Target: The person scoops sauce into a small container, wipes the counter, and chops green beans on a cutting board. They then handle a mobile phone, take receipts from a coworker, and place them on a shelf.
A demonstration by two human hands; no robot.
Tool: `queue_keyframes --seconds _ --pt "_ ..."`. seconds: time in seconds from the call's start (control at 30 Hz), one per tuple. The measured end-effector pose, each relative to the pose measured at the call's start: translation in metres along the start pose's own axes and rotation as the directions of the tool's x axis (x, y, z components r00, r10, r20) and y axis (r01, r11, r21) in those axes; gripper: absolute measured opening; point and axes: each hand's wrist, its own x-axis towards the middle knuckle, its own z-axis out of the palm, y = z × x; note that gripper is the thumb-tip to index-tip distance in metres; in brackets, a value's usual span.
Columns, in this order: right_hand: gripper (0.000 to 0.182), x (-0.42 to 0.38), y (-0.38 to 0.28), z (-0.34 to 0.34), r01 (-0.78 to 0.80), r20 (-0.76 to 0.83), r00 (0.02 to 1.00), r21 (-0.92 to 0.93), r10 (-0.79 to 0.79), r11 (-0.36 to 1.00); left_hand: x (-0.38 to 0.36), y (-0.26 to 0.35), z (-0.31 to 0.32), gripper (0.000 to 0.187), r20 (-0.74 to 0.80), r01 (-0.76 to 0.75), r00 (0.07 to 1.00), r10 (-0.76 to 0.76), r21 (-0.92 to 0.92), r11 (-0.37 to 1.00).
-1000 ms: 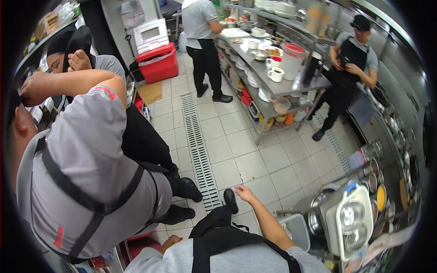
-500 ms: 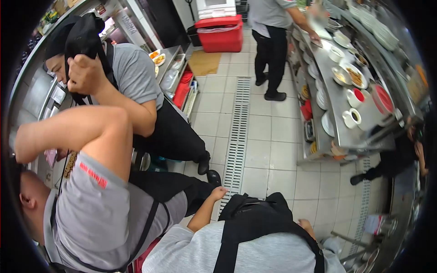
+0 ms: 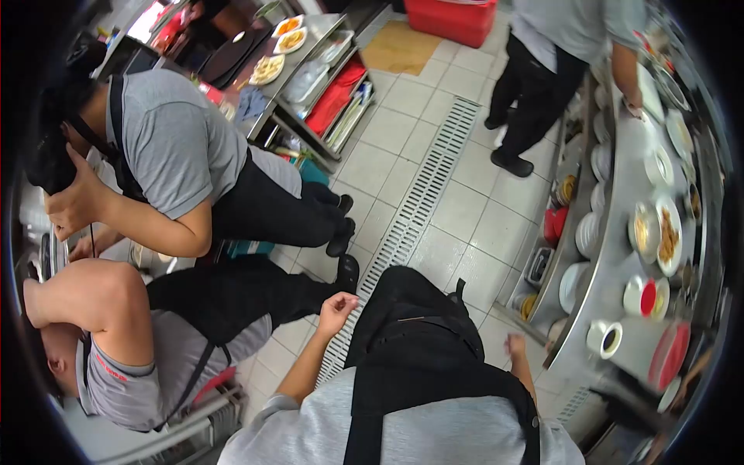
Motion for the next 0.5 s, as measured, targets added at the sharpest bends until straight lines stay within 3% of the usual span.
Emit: queue_keyframes --seconds 0.03,0.07,0.1,0.17,0.23,0.3,0.37,0.43,0.5 --pt "0.018 0.051 -0.035 0.004 0.253 -0.064 0.965 -0.036 -0.255 0.967 -0.001 0.037 0.013 0.007 0.078 -0.015 0.997 0.017 -0.029 0.999" --pt "0.017 0.089 -0.081 0.011 0.461 -0.045 0.877 0.351 -0.478 0.815 -0.001 0.071 0.021 0.006 0.203 0.007 0.979 -0.018 0.053 0.999" --pt "0.016 0.099 -0.144 0.009 0.363 0.093 0.901 0.375 -0.424 0.853 0.003 0.106 0.028 0.007 0.356 -0.042 0.935 -0.010 0.138 0.990" --pt "0.015 0.092 -0.268 0.027 0.277 0.078 0.951 0.225 -0.301 0.934 0.021 0.147 0.043 0.009 0.462 -0.142 0.886 0.033 0.205 0.968" --pt "0.016 0.106 -0.349 0.051 0.339 0.135 0.921 0.184 -0.365 0.923 0.058 0.150 0.040 0.010 0.422 -0.128 0.905 0.047 0.165 0.978" --pt "0.018 0.120 -0.393 0.070 0.398 0.194 0.888 0.132 -0.418 0.908 0.090 0.158 0.034 0.011 0.380 -0.109 0.923 0.059 0.111 0.988" --pt "0.022 0.141 -0.410 0.094 0.407 0.314 0.861 0.048 -0.400 0.912 0.125 0.176 0.021 0.013 0.398 -0.240 0.908 0.133 0.231 0.943" --pt "0.025 0.155 -0.419 0.105 0.361 0.429 0.864 -0.161 -0.264 0.919 0.150 0.191 0.012 0.013 0.313 -0.192 0.942 0.117 0.218 0.957" --pt "0.023 0.177 -0.427 0.104 0.277 0.436 0.894 -0.360 -0.102 0.891 0.177 0.201 0.006 0.014 0.307 -0.241 0.940 0.148 0.292 0.926"
